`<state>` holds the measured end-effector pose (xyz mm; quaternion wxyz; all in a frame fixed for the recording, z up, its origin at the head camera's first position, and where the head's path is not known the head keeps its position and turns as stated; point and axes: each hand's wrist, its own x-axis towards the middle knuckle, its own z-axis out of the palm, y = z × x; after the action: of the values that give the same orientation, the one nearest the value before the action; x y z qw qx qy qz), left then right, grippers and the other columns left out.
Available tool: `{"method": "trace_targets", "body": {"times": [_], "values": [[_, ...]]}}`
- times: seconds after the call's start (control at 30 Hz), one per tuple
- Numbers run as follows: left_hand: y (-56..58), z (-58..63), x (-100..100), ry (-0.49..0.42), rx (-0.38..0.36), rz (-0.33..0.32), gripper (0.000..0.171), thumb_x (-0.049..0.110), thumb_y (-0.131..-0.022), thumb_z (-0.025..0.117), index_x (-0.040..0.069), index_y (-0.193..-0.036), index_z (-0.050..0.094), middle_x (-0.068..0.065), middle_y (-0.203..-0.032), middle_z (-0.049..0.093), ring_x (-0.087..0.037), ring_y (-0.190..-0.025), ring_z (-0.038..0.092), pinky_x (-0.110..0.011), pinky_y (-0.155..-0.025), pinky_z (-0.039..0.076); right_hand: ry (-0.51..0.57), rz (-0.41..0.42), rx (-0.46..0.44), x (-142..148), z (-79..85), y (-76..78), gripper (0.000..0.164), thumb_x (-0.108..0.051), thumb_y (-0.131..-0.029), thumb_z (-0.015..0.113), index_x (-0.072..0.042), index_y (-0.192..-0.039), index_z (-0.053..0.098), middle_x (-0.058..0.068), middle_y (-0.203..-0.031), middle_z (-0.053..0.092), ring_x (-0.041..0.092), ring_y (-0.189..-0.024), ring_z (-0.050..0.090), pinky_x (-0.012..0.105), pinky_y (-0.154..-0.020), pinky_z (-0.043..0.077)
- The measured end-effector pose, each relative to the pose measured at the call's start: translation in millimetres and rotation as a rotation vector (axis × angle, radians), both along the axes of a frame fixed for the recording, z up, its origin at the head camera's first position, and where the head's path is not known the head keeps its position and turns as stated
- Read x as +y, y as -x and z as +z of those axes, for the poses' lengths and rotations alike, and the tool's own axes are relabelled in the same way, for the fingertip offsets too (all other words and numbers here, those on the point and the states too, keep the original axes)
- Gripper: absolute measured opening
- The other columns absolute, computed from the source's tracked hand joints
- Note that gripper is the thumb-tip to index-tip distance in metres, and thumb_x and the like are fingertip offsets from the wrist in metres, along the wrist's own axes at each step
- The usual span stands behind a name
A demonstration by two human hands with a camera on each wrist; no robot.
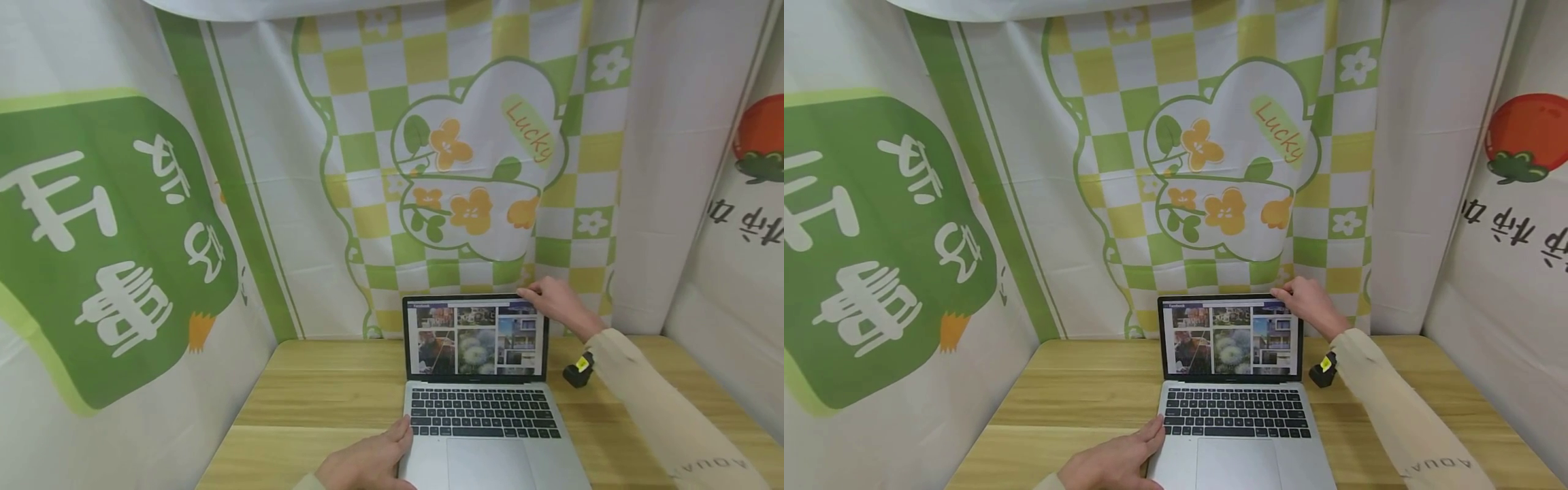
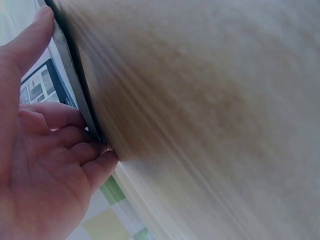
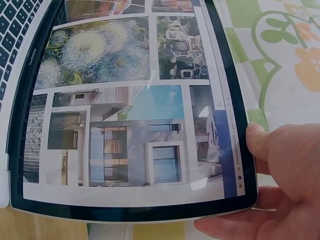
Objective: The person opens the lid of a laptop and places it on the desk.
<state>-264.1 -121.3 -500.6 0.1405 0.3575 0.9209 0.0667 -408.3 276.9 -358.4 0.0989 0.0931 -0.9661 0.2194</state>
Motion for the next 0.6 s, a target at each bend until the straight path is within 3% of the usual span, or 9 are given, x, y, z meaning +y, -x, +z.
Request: {"method": "trace_targets", "body": {"times": [0.13,0.27,0.6], "values": [[0.1,0.0,0.3,0.000,-0.010,0.004,0.101,0.072,-0.083,0.057,0.003,-0.152,0.032,-0.016,-0.163,0.022,-0.024,-0.150,0.026,-0.032,-0.117,0.034,0.009,-0.010,0.010,0.9,-3.2,3.3,0.048,-0.037,-0.102,0.050,-0.012,-0.061,0.050,-0.004,-0.049,0.031,0.013,-0.045,0.029,0.028,-0.048,0.028],[0.7,0.7,0.8,-0.008,-0.045,0.025,0.102,0.073,-0.082,0.057,0.005,-0.153,0.031,-0.014,-0.164,0.021,-0.022,-0.151,0.024,-0.032,-0.119,0.032,0.014,-0.016,0.015,1.1,-5.0,5.9,0.050,-0.037,-0.102,0.050,-0.016,-0.058,0.039,-0.004,-0.050,0.031,0.014,-0.046,0.028,0.028,-0.048,0.028],[-0.4,2.2,-0.3,-0.004,-0.014,0.017,0.099,0.070,-0.084,0.057,0.003,-0.153,0.031,-0.016,-0.163,0.022,-0.025,-0.151,0.025,-0.033,-0.118,0.033,0.038,-0.041,0.003,0.5,-10.2,9.5,0.050,-0.037,-0.103,0.048,-0.016,-0.058,0.042,-0.004,-0.050,0.030,0.014,-0.046,0.029,0.028,-0.047,0.028]]}}
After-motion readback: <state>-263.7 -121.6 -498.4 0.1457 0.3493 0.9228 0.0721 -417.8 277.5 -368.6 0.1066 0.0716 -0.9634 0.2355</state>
